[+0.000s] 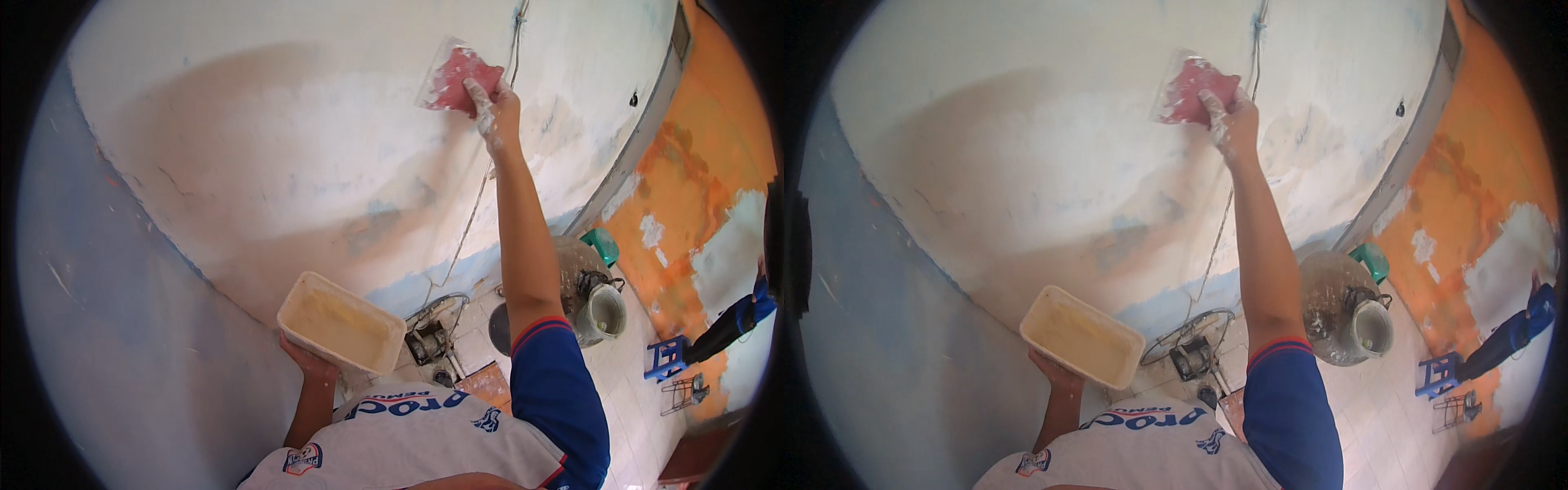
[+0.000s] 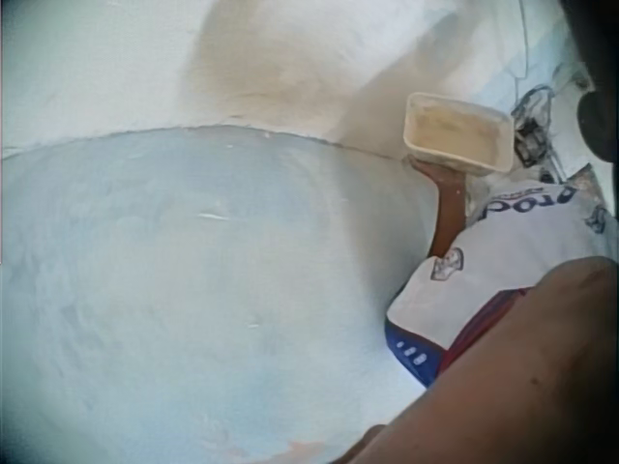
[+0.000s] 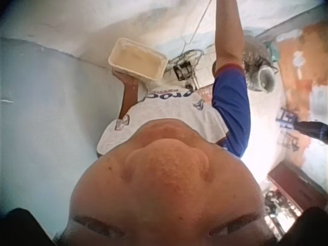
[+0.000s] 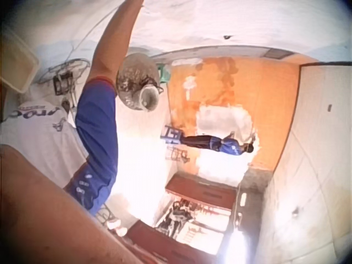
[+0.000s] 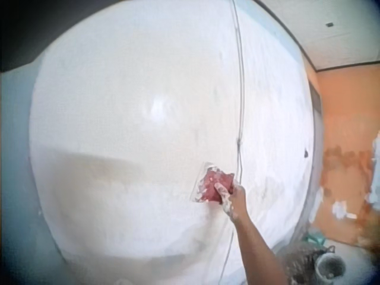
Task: The person applies plaster to a wall using a putty knife and a plastic container.
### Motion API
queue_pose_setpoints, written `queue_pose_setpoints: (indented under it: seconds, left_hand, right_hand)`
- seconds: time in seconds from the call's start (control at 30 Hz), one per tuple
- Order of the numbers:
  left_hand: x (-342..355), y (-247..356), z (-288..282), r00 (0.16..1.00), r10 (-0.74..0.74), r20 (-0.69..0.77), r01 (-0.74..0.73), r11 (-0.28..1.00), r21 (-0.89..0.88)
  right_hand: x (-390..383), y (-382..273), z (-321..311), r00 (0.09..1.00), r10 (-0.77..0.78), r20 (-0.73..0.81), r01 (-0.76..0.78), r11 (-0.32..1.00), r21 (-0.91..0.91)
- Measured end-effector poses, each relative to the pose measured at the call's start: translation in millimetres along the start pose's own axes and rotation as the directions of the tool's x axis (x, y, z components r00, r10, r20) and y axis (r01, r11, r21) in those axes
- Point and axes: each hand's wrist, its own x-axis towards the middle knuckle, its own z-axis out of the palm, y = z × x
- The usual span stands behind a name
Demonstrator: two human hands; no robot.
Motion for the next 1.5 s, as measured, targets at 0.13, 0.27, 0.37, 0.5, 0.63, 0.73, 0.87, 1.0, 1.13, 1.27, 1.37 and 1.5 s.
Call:
queue_pose_setpoints:
  seconds: [0.13,0.27,0.37,0.5,0.63,0.73,0.87,1.0,1.13,1.27,1.37,1.5]
  left_hand:
    - [0,7,-5,0.999,0.047,-0.003,-0.047,0.999,0.007]
    - [-9,5,-4,0.995,0.093,0.036,-0.093,0.996,0.001]
    - [-10,2,4,0.997,0.069,0.023,-0.069,0.998,-0.011]
    - [-6,-5,-4,0.995,0.097,0.031,-0.096,0.995,-0.016]
    - [-6,-18,4,0.991,0.128,0.038,-0.127,0.992,-0.015]
    - [-2,-34,12,0.992,0.123,0.033,-0.124,0.992,0.012]
    - [12,-60,22,0.991,0.125,-0.046,-0.125,0.992,0.0]
    - [11,-82,46,0.988,0.153,-0.035,-0.153,0.988,-0.007]
    - [18,-101,64,0.983,0.178,-0.037,-0.179,0.984,-0.015]
    - [29,-111,93,0.972,0.231,-0.031,-0.232,0.973,-0.002]
    - [42,-128,119,0.951,0.262,-0.163,-0.265,0.964,0.005]
    - [55,-143,129,0.893,0.413,-0.181,-0.393,0.909,0.136]
  right_hand:
    - [-7,-3,-17,0.997,0.02,-0.076,-0.023,0.999,-0.036]
    - [-29,-19,-13,0.998,-0.059,0.015,0.054,0.967,0.247]
    - [-20,-11,5,0.999,0.035,0.038,-0.036,0.998,0.048]
    - [-12,18,-19,0.993,0.023,-0.117,-0.023,1.0,-0.002]
    - [-39,-33,-20,1.0,0.02,-0.004,-0.018,0.971,0.237]
    - [-34,-27,-5,0.978,-0.018,0.209,-0.022,0.982,0.188]
    - [0,12,-22,1.0,-0.011,0.019,0.01,0.999,0.047]
    - [-27,3,-55,0.998,0.0,-0.07,0.018,0.966,0.258]
    - [-76,4,-78,0.991,0.039,0.129,-0.076,0.953,0.293]
    - [-140,13,-78,0.939,-0.057,0.338,0.005,0.988,0.152]
    - [-169,5,-85,0.804,-0.22,0.552,0.336,0.935,-0.117]
    - [-190,17,-96,0.705,-0.29,0.648,0.477,0.869,-0.13]
